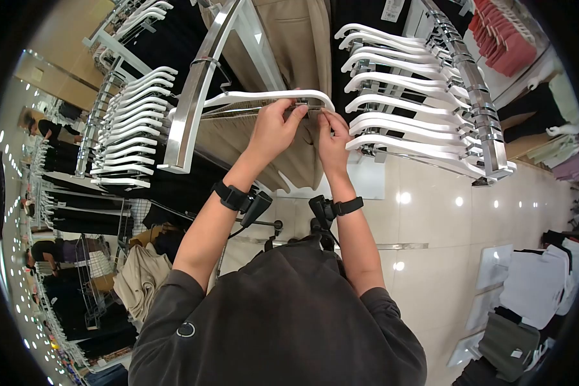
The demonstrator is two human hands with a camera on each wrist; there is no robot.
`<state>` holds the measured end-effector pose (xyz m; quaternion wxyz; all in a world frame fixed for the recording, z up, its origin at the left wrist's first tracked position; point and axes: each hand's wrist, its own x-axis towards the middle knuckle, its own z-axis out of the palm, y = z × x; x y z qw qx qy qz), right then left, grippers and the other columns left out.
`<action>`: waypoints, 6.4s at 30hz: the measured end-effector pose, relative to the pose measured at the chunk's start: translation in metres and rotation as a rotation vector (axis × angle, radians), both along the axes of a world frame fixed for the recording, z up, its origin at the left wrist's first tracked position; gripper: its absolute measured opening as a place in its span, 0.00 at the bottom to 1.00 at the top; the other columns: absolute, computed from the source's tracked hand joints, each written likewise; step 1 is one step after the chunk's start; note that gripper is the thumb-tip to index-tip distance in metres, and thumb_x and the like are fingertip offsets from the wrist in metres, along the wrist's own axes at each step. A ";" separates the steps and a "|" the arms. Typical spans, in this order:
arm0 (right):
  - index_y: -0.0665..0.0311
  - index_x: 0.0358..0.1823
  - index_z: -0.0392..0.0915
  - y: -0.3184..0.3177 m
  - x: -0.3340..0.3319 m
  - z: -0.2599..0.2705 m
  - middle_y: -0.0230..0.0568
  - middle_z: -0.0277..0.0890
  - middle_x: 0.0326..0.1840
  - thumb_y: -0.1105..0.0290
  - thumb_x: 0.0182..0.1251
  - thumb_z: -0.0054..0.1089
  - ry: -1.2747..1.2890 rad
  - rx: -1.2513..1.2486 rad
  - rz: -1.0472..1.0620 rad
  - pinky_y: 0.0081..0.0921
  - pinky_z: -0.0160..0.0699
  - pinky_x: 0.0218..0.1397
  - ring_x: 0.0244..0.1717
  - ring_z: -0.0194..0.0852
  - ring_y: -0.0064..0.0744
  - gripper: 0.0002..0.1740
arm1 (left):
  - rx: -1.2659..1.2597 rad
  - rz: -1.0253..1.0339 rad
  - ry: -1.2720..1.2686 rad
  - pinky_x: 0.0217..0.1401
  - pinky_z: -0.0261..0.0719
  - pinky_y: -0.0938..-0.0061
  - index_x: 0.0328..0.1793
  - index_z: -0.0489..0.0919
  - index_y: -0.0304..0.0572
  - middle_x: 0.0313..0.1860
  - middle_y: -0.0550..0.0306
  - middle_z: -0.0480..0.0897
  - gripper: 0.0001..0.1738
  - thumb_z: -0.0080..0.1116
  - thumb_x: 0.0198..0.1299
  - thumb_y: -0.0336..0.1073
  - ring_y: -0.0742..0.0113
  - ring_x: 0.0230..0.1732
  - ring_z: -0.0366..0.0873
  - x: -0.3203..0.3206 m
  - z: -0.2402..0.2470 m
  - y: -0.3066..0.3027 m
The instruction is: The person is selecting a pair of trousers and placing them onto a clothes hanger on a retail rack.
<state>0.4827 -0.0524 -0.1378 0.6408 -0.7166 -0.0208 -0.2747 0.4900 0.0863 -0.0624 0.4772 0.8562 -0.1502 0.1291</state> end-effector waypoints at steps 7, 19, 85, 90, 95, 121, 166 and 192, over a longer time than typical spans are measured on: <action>0.67 0.60 0.78 0.003 -0.020 -0.006 0.42 0.79 0.57 0.68 0.69 0.62 0.073 0.008 0.050 0.28 0.74 0.60 0.54 0.79 0.31 0.20 | 0.077 0.092 -0.184 0.34 0.78 0.70 0.52 0.83 0.35 0.39 0.46 0.85 0.15 0.63 0.62 0.35 0.57 0.30 0.82 -0.036 0.015 0.025; 0.64 0.56 0.76 -0.009 -0.042 -0.045 0.39 0.78 0.53 0.63 0.63 0.68 0.192 -0.108 -0.038 0.32 0.70 0.54 0.55 0.76 0.35 0.22 | -0.209 0.536 -0.160 0.28 0.77 0.85 0.59 0.81 0.33 0.44 0.53 0.86 0.16 0.56 0.69 0.32 0.83 0.26 0.75 -0.067 0.018 0.195; 0.67 0.42 0.81 0.017 -0.002 0.010 0.36 0.80 0.40 0.68 0.69 0.62 0.004 0.089 -0.205 0.25 0.73 0.50 0.44 0.75 0.28 0.09 | -0.223 0.205 -0.332 0.39 0.79 0.76 0.46 0.84 0.36 0.41 0.54 0.85 0.08 0.63 0.62 0.29 0.65 0.39 0.83 -0.051 0.004 0.063; 0.63 0.43 0.79 0.033 -0.051 -0.006 0.40 0.78 0.45 0.71 0.63 0.65 -0.092 -0.248 0.001 0.32 0.70 0.55 0.50 0.74 0.38 0.09 | -0.294 0.780 -0.264 0.50 0.75 0.76 0.58 0.75 0.33 0.49 0.54 0.81 0.15 0.56 0.68 0.32 0.71 0.46 0.77 -0.069 -0.016 0.183; 0.61 0.49 0.81 0.106 -0.055 0.067 0.43 0.78 0.55 0.70 0.55 0.71 -0.453 -0.663 0.386 0.39 0.69 0.59 0.58 0.75 0.47 0.19 | -0.561 0.430 0.142 0.64 0.68 0.77 0.68 0.72 0.32 0.56 0.55 0.81 0.24 0.51 0.75 0.41 0.72 0.59 0.75 -0.049 -0.055 0.231; 0.60 0.32 0.83 0.197 0.025 0.142 0.46 0.80 0.27 0.51 0.64 0.61 -0.298 -1.108 0.672 0.41 0.79 0.37 0.33 0.81 0.50 0.18 | -0.765 0.174 0.114 0.41 0.67 0.83 0.45 0.79 0.40 0.34 0.72 0.76 0.05 0.61 0.68 0.32 0.83 0.35 0.69 -0.053 -0.062 0.229; 0.65 0.31 0.82 0.196 0.032 0.138 0.49 0.81 0.31 0.56 0.66 0.60 -0.312 -1.202 0.680 0.44 0.80 0.42 0.37 0.82 0.53 0.18 | -0.941 0.291 0.076 0.37 0.72 0.84 0.34 0.74 0.42 0.34 0.65 0.79 0.12 0.70 0.57 0.26 0.82 0.33 0.73 -0.069 -0.046 0.208; 0.63 0.31 0.79 0.190 0.035 0.139 0.46 0.80 0.29 0.55 0.64 0.61 -0.344 -1.114 0.738 0.45 0.79 0.38 0.34 0.81 0.51 0.17 | -0.619 0.579 -0.037 0.28 0.66 0.85 0.34 0.83 0.33 0.24 0.68 0.79 0.05 0.70 0.53 0.26 0.83 0.24 0.68 -0.075 -0.035 0.201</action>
